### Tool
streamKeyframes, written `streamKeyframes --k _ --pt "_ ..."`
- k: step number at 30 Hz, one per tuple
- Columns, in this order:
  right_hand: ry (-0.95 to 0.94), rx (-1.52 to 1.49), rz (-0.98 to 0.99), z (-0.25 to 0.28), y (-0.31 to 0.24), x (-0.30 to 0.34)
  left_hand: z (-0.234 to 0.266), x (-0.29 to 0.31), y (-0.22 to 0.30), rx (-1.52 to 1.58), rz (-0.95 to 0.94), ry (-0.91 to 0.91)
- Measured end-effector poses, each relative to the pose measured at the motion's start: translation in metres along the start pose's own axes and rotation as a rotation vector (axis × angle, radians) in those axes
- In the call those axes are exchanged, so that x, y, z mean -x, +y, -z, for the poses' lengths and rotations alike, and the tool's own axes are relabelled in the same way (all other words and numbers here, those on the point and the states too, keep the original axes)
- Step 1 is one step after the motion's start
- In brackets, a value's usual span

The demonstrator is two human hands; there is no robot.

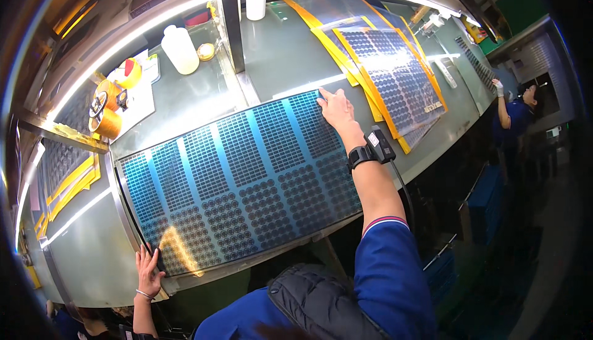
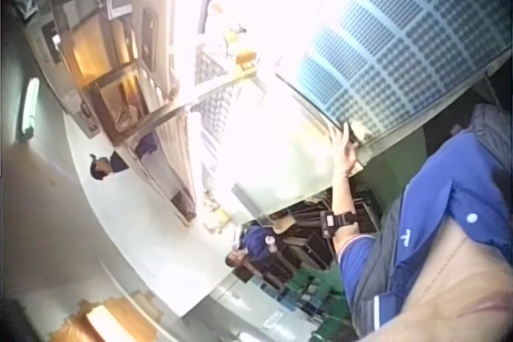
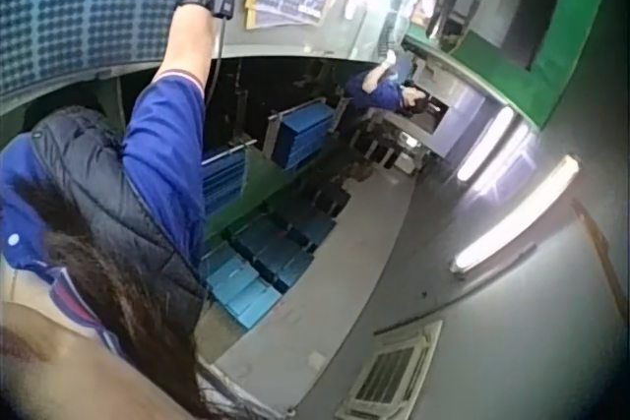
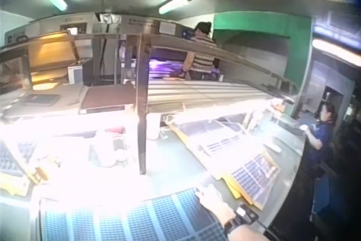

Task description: Inspecting and sorting patterned blue panels into vertical storage racks.

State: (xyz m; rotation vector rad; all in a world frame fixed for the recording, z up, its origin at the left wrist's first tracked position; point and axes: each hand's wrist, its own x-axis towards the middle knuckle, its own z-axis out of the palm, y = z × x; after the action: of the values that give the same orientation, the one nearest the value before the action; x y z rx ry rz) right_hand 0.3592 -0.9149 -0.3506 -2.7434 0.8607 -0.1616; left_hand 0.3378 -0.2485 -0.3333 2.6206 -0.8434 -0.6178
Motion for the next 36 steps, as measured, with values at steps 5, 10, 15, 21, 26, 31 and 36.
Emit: streamKeyframes --k 5,10,15,21,26,31,36 --pt "-0.041 -0.051 -0.067 -0.001 0.004 -0.002 0.002 -0.001 0.001 -0.009 -0.013 -0.003" --pt "-0.064 -0.042 -0.098 -0.001 0.006 -0.007 0.003 0.000 -0.003 -0.029 -0.010 -0.004" --pt "0.008 0.315 0.039 0.000 -0.019 0.003 0.004 0.015 -0.006 -0.139 -0.039 0.098" --pt "0.281 0.273 0.223 -0.049 0.018 0.009 -0.004 0.016 0.006 -0.388 0.001 0.096" --pt "0.297 0.184 0.182 -0.058 0.008 0.012 -0.029 -0.003 0.041 -0.334 0.207 0.279" --pt "0.303 0.213 0.183 -0.064 0.004 0.016 -0.023 -0.133 0.031 -0.216 0.082 0.641" --pt "0.300 0.211 0.175 -0.057 -0.001 0.028 -0.001 -0.209 -0.017 -0.239 0.350 0.728"
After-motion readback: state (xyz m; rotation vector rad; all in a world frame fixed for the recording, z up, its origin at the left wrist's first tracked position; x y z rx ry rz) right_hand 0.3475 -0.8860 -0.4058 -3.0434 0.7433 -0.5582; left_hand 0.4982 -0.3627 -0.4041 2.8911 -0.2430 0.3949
